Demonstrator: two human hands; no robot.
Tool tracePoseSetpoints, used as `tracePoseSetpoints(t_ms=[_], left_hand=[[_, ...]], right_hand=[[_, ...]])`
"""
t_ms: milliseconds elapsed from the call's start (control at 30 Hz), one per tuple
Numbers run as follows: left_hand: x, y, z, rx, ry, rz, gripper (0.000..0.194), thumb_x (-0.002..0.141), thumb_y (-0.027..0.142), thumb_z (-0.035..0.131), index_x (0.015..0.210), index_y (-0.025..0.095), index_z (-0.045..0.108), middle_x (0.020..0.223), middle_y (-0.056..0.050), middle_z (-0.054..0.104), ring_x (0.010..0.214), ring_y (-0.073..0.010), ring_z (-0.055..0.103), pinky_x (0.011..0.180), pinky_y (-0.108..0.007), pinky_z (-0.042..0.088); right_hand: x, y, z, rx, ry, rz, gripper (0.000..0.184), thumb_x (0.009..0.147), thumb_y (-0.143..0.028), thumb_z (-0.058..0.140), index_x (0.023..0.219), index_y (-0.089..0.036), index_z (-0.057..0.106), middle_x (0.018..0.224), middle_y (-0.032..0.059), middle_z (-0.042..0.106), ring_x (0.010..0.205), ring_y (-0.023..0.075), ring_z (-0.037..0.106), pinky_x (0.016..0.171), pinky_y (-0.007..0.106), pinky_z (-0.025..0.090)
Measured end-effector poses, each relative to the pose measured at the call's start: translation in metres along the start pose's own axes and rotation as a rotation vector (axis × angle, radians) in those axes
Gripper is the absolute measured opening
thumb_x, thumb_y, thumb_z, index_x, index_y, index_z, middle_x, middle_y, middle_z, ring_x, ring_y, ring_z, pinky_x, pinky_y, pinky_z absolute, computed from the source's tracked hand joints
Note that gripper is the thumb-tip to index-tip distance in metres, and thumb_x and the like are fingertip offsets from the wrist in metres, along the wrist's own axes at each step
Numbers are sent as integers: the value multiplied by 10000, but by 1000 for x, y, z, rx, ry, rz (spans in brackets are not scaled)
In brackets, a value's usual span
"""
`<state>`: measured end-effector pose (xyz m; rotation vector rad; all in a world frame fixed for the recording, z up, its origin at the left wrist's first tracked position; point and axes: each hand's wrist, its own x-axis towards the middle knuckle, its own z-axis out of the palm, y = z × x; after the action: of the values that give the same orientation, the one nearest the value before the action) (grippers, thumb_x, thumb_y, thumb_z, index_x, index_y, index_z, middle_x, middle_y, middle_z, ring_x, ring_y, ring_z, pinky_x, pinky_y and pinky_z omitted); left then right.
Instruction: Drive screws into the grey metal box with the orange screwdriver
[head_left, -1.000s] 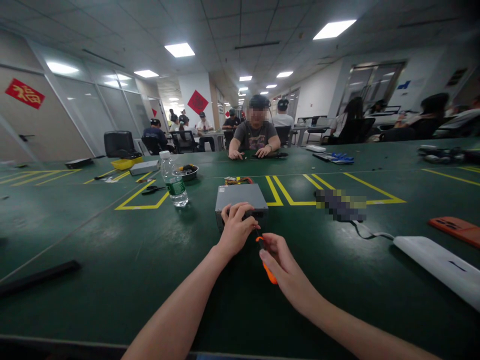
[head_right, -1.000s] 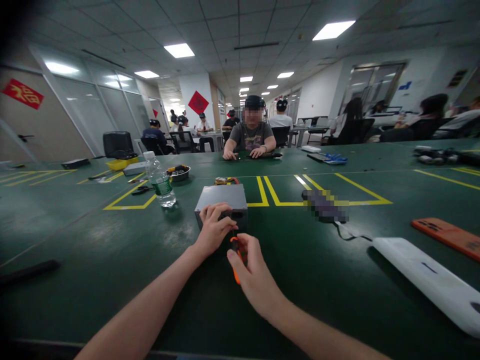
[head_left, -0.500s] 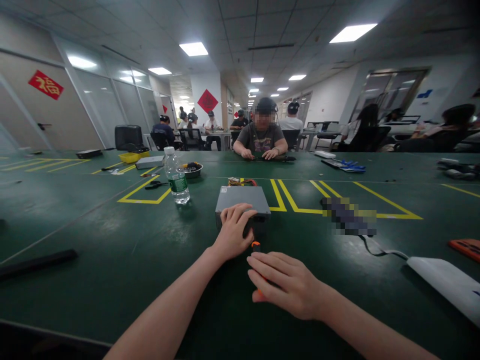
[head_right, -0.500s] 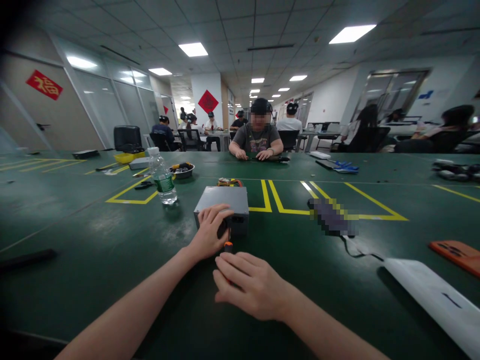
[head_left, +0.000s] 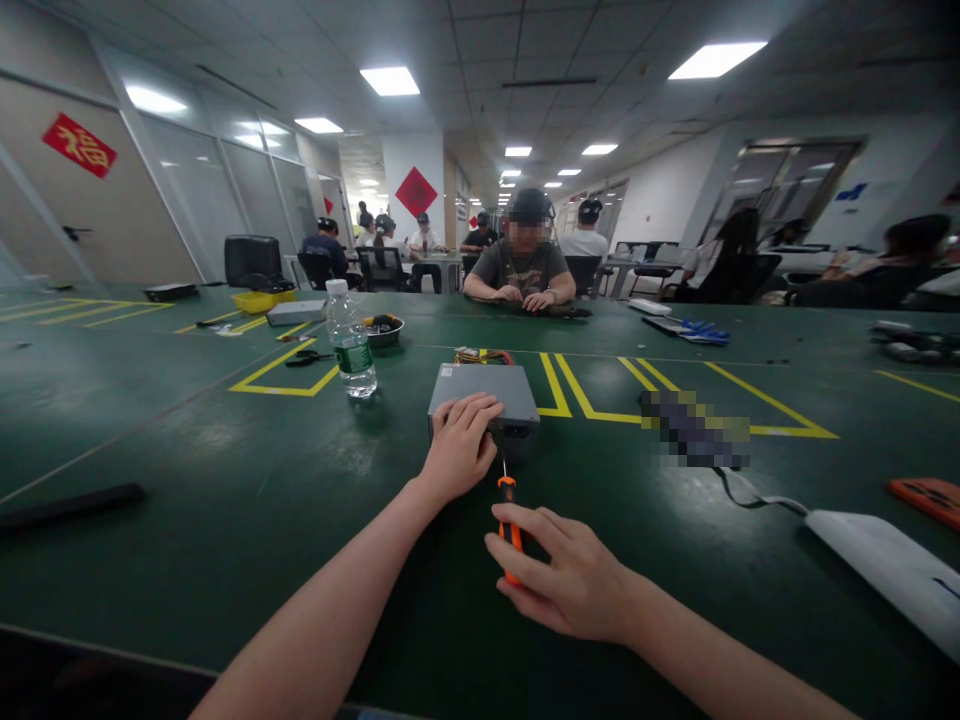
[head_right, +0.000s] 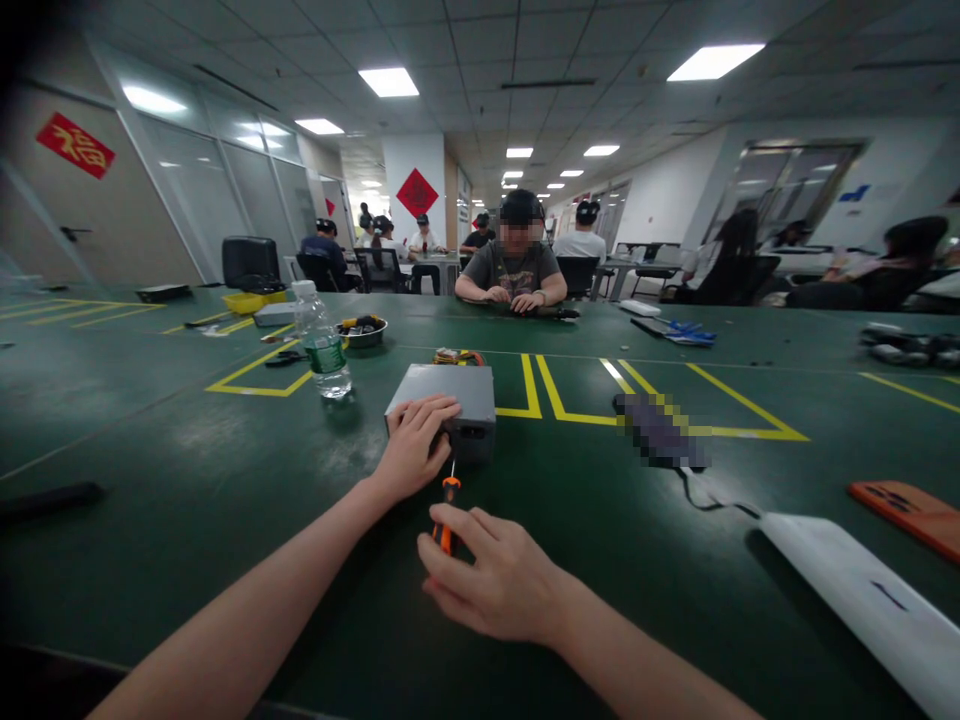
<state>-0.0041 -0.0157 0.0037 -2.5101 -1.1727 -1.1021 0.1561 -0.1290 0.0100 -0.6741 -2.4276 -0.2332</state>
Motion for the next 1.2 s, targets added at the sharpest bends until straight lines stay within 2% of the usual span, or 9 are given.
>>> tracePoseSetpoints(t_ms=[100, 300, 467, 633, 800, 900, 1067, 1133, 1200], left_hand=[[0, -1, 0, 1, 2, 1, 370, 801, 155, 473, 1154, 251, 527, 1254, -26, 540, 1206, -195, 423, 1008, -373, 246], [-1, -1, -1, -11, -5, 4, 370, 810, 185, 476, 1173, 248, 506, 1267, -28, 532, 1194, -197, 424, 975, -367, 258], [-1, -1, -1, -2, -12, -8, 368, 811, 188, 480, 1173, 251, 504, 1271, -30, 528, 1194, -202, 423, 969, -371, 259], [-1, -1, -1, -1, -7, 3, 376, 809, 191, 492, 1180, 248, 499, 1267, -34, 530, 1188, -206, 427, 961, -374, 270], [-1, -2, 1, 9, -6, 5, 358, 822, 197, 492, 1176, 252, 498, 1269, -27, 528, 1183, -200, 431, 966, -374, 267], [-1, -2, 2, 7, -5, 3, 342, 836, 210, 485, 1175, 255, 493, 1274, -23, 526, 1189, -198, 427, 960, -373, 270], [-1, -3, 3, 10, 7, -1, 321, 851, 216, 476, 1168, 259, 493, 1267, -17, 534, 1176, -192, 439, 952, -372, 273], [-1, -3, 3, 14, 8, -1, 321, 852, 210, 475, 1169, 259, 493, 1267, -15, 535, 1175, -190, 440, 949, -372, 272], [-1, -3, 3, 17, 6, 3, 319, 855, 207, 473, 1170, 258, 492, 1266, -13, 536, 1173, -187, 442, 947, -370, 272]], right_hand=[[1, 0, -1, 62, -12, -4, 319, 838, -241, 510, 1151, -197, 548, 1129, 161, 602, 945, 234, 611, 753, 342, 503], [-6, 7, 8, 48, -39, 8, 193, 837, -274, 561, 1021, -220, 572, 1181, 150, 587, 810, 202, 638, 679, 325, 488], [-8, 6, 9, 57, -28, 57, 306, 821, -342, 567, 1091, -202, 540, 1144, 158, 595, 896, 234, 623, 728, 346, 500], [-1, 5, 1, -66, -51, -46, 323, 855, -322, 490, 1143, -181, 526, 1114, 171, 594, 970, 235, 596, 760, 345, 497], [-2, 10, 7, -125, 115, -113, 238, 847, -333, 512, 1000, -152, 493, 1053, 178, 619, 765, 186, 630, 641, 312, 511], [-5, 11, 9, -67, 169, -65, 250, 846, -332, 504, 1006, -149, 449, 1030, 165, 622, 793, 190, 632, 656, 306, 522], [-5, 9, 0, -50, 20, -26, 370, 893, -386, 384, 1151, -129, 449, 1138, 184, 556, 982, 228, 590, 747, 332, 518], [-3, 8, -3, -84, -13, -60, 356, 908, -359, 353, 1166, -141, 465, 1138, 183, 554, 973, 229, 591, 738, 343, 515], [-1, 8, -4, -105, 28, -90, 325, 908, -356, 374, 1124, -140, 487, 1097, 182, 578, 913, 220, 605, 721, 349, 513]])
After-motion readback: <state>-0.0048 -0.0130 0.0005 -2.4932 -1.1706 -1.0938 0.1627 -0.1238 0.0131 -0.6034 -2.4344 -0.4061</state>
